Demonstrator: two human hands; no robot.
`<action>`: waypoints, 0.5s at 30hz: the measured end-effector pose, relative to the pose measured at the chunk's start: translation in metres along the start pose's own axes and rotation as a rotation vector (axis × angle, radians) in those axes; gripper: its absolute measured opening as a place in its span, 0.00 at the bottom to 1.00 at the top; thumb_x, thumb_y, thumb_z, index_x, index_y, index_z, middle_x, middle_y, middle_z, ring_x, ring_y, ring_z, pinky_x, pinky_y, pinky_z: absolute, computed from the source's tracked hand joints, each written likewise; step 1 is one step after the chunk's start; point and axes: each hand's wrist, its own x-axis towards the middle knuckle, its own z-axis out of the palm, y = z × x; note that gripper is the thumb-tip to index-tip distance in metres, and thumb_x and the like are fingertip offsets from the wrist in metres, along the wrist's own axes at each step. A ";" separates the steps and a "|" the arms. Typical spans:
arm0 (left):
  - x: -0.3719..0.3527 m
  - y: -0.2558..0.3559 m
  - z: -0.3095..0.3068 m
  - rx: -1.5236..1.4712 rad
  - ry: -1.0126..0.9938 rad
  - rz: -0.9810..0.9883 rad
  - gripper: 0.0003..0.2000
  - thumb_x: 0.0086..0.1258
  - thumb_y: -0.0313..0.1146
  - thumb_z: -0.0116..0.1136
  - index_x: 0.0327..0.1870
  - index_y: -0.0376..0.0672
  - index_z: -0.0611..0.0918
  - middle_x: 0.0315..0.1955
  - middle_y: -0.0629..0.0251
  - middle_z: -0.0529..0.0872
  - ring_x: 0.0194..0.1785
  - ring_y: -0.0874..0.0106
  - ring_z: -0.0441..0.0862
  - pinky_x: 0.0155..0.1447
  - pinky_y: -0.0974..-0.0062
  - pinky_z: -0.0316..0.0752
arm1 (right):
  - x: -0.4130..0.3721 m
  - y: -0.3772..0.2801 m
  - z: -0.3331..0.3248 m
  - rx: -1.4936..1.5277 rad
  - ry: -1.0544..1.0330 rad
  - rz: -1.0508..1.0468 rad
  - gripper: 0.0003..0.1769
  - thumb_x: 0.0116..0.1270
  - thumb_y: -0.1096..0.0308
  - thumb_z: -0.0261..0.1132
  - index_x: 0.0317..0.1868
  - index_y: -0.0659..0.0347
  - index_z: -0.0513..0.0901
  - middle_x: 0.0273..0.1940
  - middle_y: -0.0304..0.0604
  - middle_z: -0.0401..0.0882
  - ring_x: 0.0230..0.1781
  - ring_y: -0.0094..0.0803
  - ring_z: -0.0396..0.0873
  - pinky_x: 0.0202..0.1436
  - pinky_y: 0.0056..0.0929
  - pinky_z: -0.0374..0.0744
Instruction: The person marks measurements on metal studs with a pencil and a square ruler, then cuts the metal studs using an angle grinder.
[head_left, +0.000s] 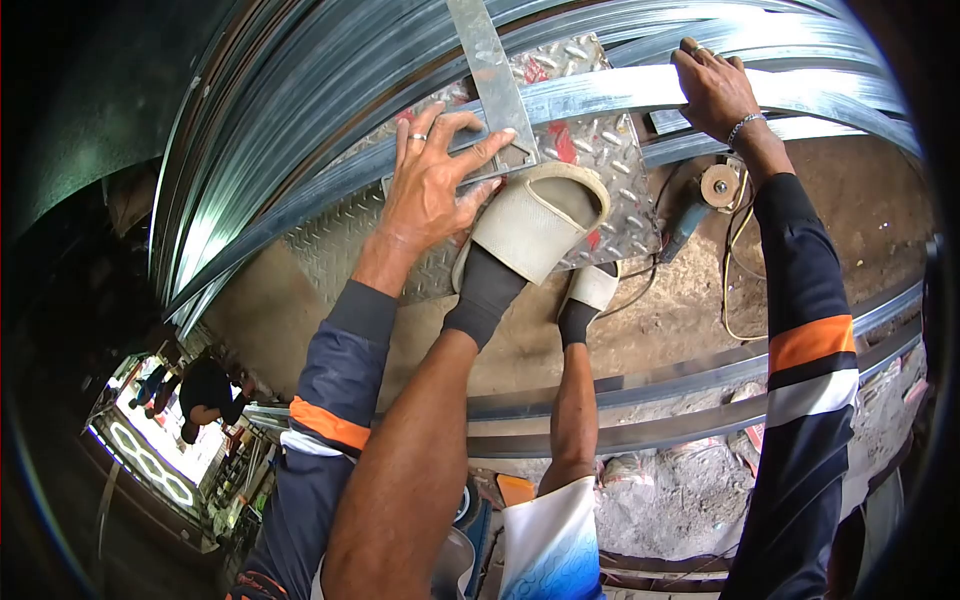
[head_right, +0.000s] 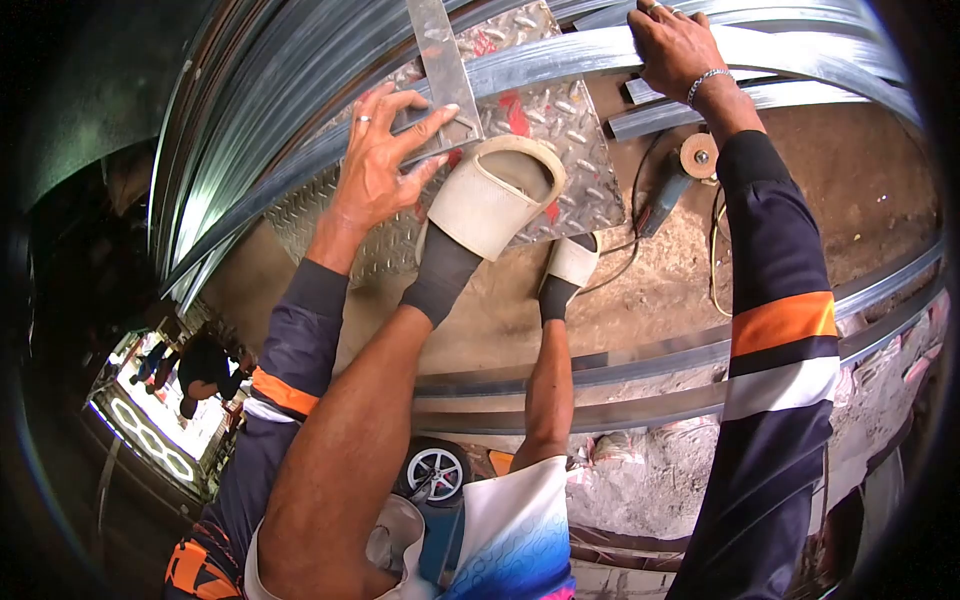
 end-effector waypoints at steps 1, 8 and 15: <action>0.000 -0.001 0.000 0.000 -0.011 -0.008 0.31 0.58 0.35 0.77 0.66 0.69 0.84 0.59 0.67 0.76 0.71 0.52 0.64 0.81 0.36 0.47 | 0.000 0.003 0.002 -0.003 0.001 0.007 0.26 0.50 0.78 0.73 0.50 0.57 0.73 0.55 0.45 0.79 0.59 0.45 0.80 0.54 0.49 0.74; -0.005 -0.007 0.011 0.080 0.034 0.075 0.33 0.53 0.37 0.80 0.64 0.66 0.85 0.51 0.67 0.76 0.71 0.54 0.66 0.77 0.42 0.56 | -0.008 -0.005 0.015 -0.026 0.233 -0.013 0.14 0.65 0.72 0.67 0.49 0.55 0.74 0.59 0.45 0.78 0.58 0.43 0.80 0.53 0.46 0.70; 0.021 -0.004 0.020 0.129 0.084 0.108 0.32 0.52 0.39 0.80 0.64 0.66 0.85 0.50 0.67 0.76 0.69 0.54 0.67 0.73 0.47 0.58 | 0.006 0.029 0.018 0.012 0.134 0.132 0.19 0.66 0.72 0.66 0.58 0.53 0.76 0.58 0.44 0.78 0.59 0.44 0.80 0.65 0.49 0.71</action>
